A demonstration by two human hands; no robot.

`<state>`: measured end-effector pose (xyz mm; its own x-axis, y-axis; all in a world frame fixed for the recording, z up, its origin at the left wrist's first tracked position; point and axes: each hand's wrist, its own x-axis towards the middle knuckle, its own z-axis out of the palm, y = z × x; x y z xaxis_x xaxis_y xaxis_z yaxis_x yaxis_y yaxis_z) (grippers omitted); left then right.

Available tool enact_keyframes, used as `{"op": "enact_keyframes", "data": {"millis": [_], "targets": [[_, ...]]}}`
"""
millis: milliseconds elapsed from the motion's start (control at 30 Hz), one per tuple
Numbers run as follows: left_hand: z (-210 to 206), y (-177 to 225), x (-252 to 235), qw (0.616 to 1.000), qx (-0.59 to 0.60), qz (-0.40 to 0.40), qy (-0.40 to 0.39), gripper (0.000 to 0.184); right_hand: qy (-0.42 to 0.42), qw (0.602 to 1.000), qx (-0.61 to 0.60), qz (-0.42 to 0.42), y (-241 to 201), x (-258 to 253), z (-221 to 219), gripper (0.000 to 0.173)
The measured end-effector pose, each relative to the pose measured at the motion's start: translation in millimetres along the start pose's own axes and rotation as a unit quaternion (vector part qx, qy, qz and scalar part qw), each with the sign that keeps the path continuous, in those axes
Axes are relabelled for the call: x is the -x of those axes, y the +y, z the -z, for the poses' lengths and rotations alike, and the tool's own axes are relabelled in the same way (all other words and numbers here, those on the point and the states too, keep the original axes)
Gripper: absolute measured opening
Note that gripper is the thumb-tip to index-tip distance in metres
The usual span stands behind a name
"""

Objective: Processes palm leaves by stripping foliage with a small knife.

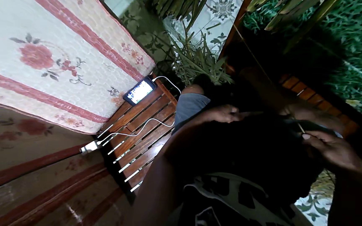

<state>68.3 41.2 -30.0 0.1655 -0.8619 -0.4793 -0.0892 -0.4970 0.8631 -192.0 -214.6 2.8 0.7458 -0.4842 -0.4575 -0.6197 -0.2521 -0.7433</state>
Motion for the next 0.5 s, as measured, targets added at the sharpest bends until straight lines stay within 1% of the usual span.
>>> {"op": "enact_keyframes", "data": {"millis": [33,100,167,233,400,467,500], "targets": [[0,2,2,0.997,0.067,0.005,0.029,0.031,0.000,1.000,0.000,-0.004,-2,0,0,0.028],[5,1,4,0.981,0.178,0.008,0.080,0.038,0.002,1.000,0.007,-0.005,-3,0,0,0.028],[8,-8,0,0.968,0.225,0.005,0.108,0.043,0.001,1.000,0.010,-0.002,-2,0,-1,0.028],[8,-12,-4,0.967,0.226,0.008,0.113,0.044,-0.001,1.000,0.012,0.001,-1,0,-1,0.029],[7,-3,-2,0.986,0.132,0.043,0.091,0.038,-0.007,0.999,0.030,-0.016,-10,0,-2,0.030],[6,-6,-3,0.985,0.141,0.038,0.095,0.036,-0.015,0.999,0.037,-0.025,-12,1,-1,0.031],[6,-7,-3,0.981,0.165,0.027,0.098,0.037,-0.008,0.999,0.035,-0.017,-10,0,-1,0.030]]}}
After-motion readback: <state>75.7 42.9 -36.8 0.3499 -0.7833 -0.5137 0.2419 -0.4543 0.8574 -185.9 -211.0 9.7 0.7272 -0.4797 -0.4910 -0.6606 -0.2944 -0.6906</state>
